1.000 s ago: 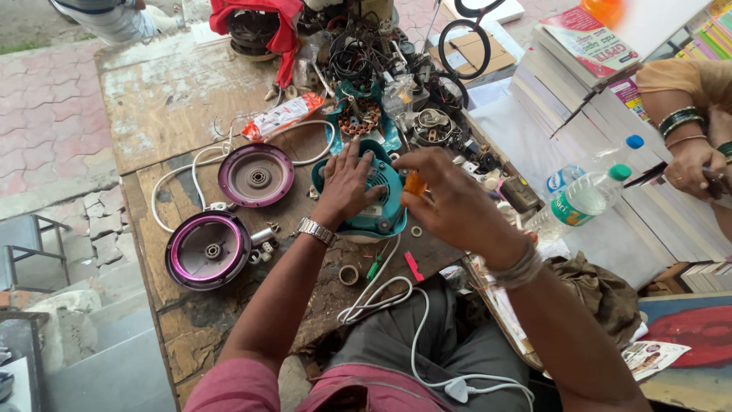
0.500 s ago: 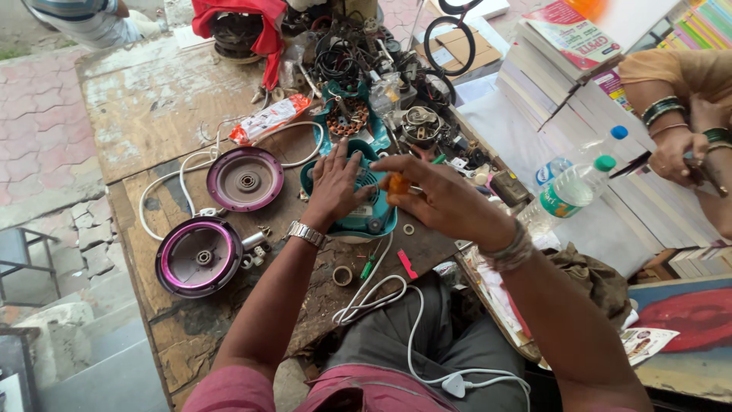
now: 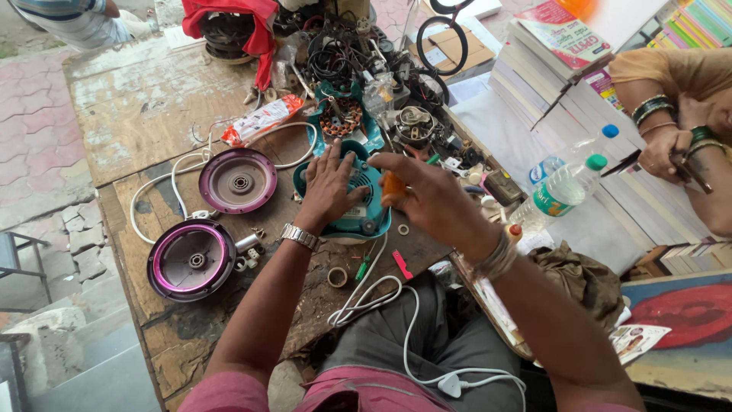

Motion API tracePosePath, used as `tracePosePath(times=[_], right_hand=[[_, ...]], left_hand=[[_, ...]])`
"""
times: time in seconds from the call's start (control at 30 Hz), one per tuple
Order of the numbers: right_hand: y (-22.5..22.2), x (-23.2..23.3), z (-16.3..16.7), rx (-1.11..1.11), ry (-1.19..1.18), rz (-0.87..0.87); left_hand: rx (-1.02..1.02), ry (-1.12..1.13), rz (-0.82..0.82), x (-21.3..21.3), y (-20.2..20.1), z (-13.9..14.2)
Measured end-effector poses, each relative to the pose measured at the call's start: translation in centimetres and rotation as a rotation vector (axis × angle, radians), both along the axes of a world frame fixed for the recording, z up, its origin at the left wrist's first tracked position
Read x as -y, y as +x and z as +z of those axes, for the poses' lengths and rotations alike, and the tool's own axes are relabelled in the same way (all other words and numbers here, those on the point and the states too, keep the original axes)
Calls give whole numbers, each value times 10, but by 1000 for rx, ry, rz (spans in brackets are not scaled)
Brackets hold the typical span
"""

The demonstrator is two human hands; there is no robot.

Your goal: The person uses a screwdriver to tighten screws on the base of a teal-colored electric fan motor housing. They repeatedly adjust the fan housing and use the screwdriver to secure the screws on the bottom of the unit.

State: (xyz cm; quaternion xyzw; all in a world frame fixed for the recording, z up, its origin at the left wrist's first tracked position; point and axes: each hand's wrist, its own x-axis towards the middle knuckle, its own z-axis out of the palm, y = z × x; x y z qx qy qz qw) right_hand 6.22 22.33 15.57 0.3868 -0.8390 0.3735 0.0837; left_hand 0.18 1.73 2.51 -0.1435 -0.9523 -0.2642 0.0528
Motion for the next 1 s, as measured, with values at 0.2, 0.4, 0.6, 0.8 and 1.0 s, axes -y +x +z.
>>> tracePosePath(times=[0.2,0.4,0.6,0.8,1.0], right_hand=[[15,7,4,-114,63,-58],[-2,2,12,79,-34,140],[18,12,-8,-164,82,-141],[-8,-13,10,31,-8,252],[5,4,-4,12,-120,13]], left_hand=[[-9,-1,8,1,0,1],[-18,-1,8,0,0,0],[-14,-10,5,0,0,0],[-38,-13,3,0,0,-3],[-47,-7,1,1,0,-4]])
